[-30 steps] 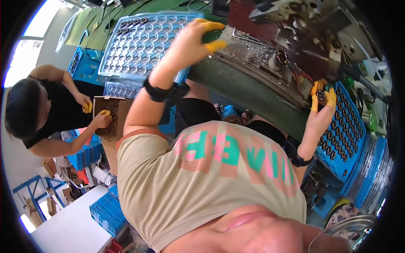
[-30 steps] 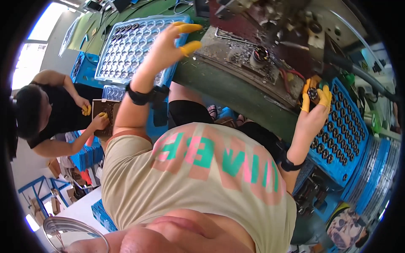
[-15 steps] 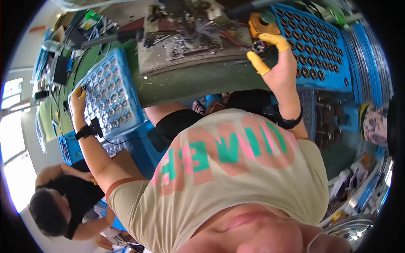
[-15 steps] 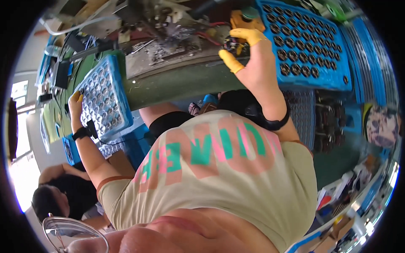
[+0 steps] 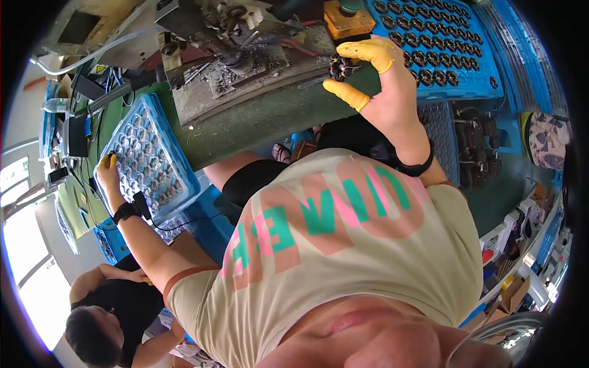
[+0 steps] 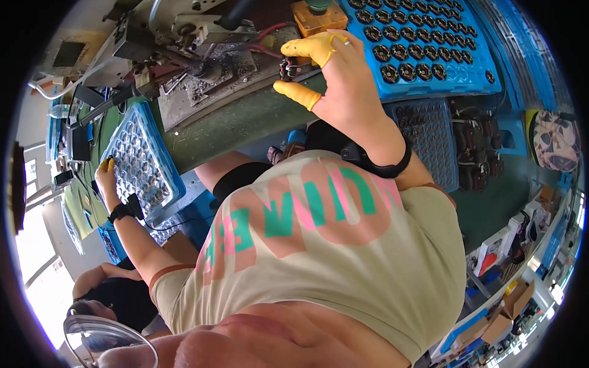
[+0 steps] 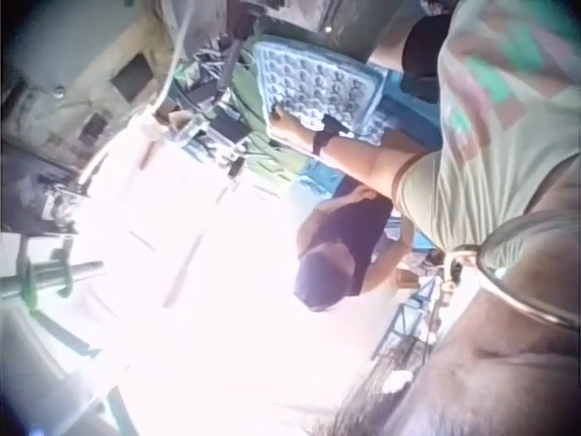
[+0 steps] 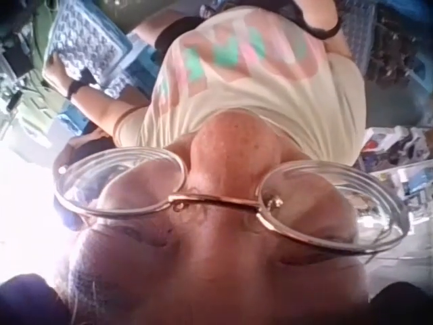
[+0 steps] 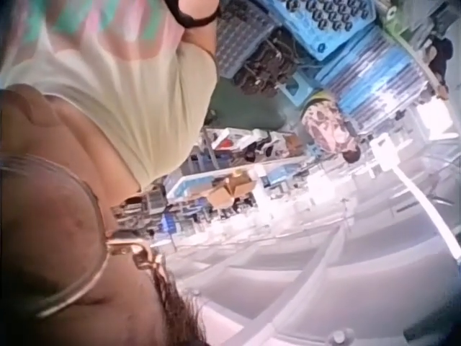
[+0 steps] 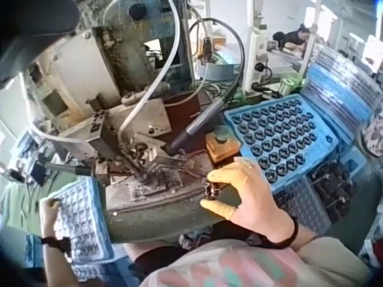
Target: Assemble small electronic components using a manual press machine.
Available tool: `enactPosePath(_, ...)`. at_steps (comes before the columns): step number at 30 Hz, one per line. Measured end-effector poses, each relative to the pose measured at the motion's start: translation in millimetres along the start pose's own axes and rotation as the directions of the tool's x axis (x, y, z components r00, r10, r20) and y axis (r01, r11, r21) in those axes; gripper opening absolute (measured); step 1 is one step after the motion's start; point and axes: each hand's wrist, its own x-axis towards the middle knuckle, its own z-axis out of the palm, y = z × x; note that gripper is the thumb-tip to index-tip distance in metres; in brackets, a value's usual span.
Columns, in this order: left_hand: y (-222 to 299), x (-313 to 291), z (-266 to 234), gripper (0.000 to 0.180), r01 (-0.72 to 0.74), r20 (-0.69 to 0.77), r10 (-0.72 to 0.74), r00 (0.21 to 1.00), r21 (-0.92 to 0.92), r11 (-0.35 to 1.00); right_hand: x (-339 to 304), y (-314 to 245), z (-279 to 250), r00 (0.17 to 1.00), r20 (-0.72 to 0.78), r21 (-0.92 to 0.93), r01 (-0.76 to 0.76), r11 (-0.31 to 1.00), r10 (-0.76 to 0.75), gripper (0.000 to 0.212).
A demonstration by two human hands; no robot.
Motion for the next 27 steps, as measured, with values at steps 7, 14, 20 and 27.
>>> enactPosePath(7,-25,6,6,0.036,0.06,-0.035,-0.063,0.997,-0.073,0.996,1,-4,-8,0.999,0.02,-0.01,-0.027,1.0,0.028,0.049)
enactPosePath(14,-19,10,-8,0.037,0.165,-0.006,-0.178,0.984,-0.349,0.922,-4,-3,-16,0.996,0.048,-0.04,-0.08,0.996,0.082,0.047)
enactPosePath(20,45,-41,-70,0.041,0.001,-0.199,-0.121,0.972,-0.515,0.857,-20,44,-57,0.924,-0.014,-0.082,-0.381,0.921,0.381,0.046)
enactPosePath(27,122,-133,-78,0.04,-0.053,-0.271,-0.155,0.95,-0.629,0.776,-104,149,-162,0.777,-0.228,-0.567,-0.596,0.569,0.586,0.037)
